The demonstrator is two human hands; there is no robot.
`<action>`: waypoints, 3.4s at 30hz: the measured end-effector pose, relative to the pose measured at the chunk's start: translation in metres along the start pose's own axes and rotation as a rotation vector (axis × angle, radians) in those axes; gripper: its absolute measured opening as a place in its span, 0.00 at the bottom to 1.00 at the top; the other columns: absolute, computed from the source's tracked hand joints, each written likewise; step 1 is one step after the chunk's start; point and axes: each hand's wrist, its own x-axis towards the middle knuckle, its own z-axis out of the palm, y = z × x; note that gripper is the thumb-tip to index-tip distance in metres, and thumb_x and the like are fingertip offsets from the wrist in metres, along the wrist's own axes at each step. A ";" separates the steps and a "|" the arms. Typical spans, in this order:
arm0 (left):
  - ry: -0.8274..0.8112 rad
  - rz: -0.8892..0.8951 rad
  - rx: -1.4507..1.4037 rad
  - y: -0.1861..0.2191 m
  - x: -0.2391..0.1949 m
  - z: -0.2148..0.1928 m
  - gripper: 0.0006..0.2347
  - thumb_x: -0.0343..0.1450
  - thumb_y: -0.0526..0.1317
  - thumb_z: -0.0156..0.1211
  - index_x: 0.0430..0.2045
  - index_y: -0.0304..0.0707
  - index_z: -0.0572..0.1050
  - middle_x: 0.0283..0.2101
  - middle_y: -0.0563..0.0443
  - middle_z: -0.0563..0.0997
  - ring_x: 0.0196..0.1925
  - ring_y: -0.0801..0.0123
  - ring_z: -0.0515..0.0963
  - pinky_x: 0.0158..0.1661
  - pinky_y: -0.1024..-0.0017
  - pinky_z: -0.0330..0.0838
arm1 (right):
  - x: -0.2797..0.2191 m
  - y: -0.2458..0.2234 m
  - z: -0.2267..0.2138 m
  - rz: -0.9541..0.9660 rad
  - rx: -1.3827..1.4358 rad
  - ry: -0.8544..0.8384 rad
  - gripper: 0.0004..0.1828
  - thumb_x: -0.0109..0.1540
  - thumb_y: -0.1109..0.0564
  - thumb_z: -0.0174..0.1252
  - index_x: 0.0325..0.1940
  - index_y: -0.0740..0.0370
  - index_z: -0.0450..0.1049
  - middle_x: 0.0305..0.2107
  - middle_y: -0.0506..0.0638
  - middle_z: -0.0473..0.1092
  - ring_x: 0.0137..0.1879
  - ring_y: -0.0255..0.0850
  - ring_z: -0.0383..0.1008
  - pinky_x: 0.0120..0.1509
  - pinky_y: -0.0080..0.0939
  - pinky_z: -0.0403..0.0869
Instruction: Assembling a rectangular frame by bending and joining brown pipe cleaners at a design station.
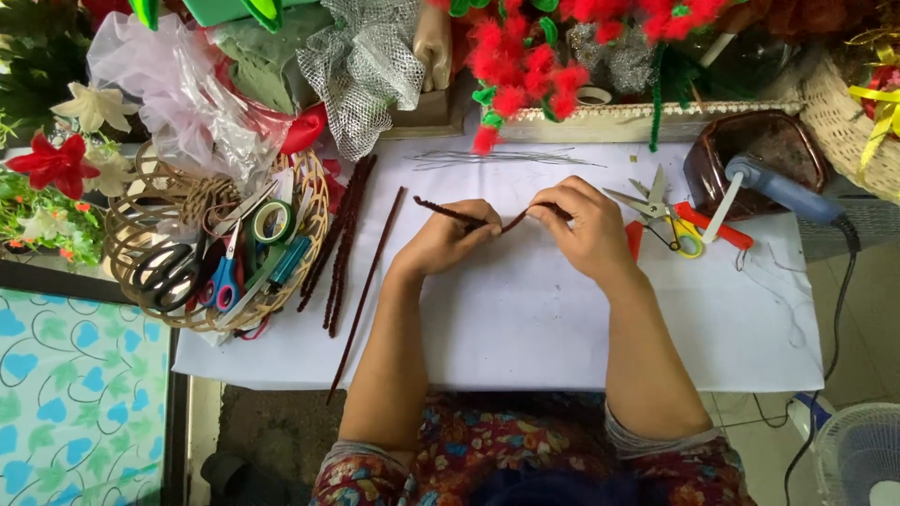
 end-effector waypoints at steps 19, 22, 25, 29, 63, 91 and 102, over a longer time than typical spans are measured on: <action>0.300 -0.007 -0.400 -0.013 0.000 0.002 0.06 0.71 0.38 0.58 0.29 0.32 0.75 0.25 0.45 0.78 0.29 0.71 0.73 0.31 0.78 0.66 | 0.001 -0.010 0.012 0.112 0.265 -0.145 0.05 0.61 0.67 0.57 0.38 0.63 0.77 0.22 0.55 0.70 0.28 0.43 0.71 0.35 0.41 0.71; 0.405 -0.029 -0.264 -0.012 0.003 0.003 0.06 0.71 0.39 0.57 0.27 0.35 0.76 0.25 0.46 0.78 0.29 0.73 0.71 0.32 0.79 0.64 | 0.000 -0.012 0.014 0.109 0.274 -0.198 0.06 0.62 0.65 0.55 0.39 0.61 0.78 0.19 0.52 0.68 0.27 0.42 0.70 0.34 0.40 0.71; 0.446 -0.026 -0.093 -0.020 0.005 0.002 0.06 0.71 0.38 0.58 0.28 0.36 0.76 0.25 0.46 0.79 0.28 0.70 0.72 0.31 0.78 0.65 | -0.001 -0.018 0.012 0.140 0.298 -0.219 0.06 0.62 0.65 0.54 0.38 0.62 0.77 0.17 0.52 0.68 0.27 0.42 0.70 0.33 0.40 0.71; 0.496 -0.010 0.122 -0.023 0.007 0.006 0.04 0.71 0.36 0.59 0.27 0.38 0.77 0.26 0.45 0.80 0.27 0.64 0.75 0.30 0.73 0.68 | 0.001 -0.020 0.008 0.158 0.365 -0.230 0.07 0.64 0.63 0.51 0.39 0.64 0.76 0.17 0.50 0.67 0.28 0.38 0.69 0.33 0.39 0.71; 0.345 -0.102 -0.178 -0.016 0.004 0.022 0.03 0.69 0.34 0.60 0.27 0.31 0.77 0.23 0.42 0.79 0.27 0.65 0.78 0.33 0.70 0.74 | -0.009 -0.001 0.042 -0.211 -0.131 0.233 0.07 0.60 0.60 0.61 0.43 0.56 0.76 0.30 0.44 0.60 0.28 0.36 0.62 0.34 0.32 0.71; 0.306 -0.065 -0.265 -0.017 0.004 0.022 0.06 0.71 0.36 0.58 0.26 0.31 0.77 0.21 0.45 0.79 0.25 0.69 0.76 0.31 0.74 0.72 | -0.003 -0.009 0.033 -0.265 -0.278 0.227 0.05 0.64 0.56 0.57 0.42 0.57 0.76 0.30 0.44 0.66 0.33 0.38 0.70 0.40 0.36 0.72; 0.287 -0.039 -0.107 -0.026 0.003 0.026 0.06 0.71 0.37 0.60 0.26 0.33 0.76 0.22 0.44 0.77 0.25 0.65 0.75 0.34 0.69 0.70 | -0.009 -0.001 0.031 -0.292 -0.486 0.136 0.04 0.65 0.58 0.53 0.39 0.52 0.74 0.31 0.44 0.62 0.30 0.39 0.65 0.37 0.36 0.68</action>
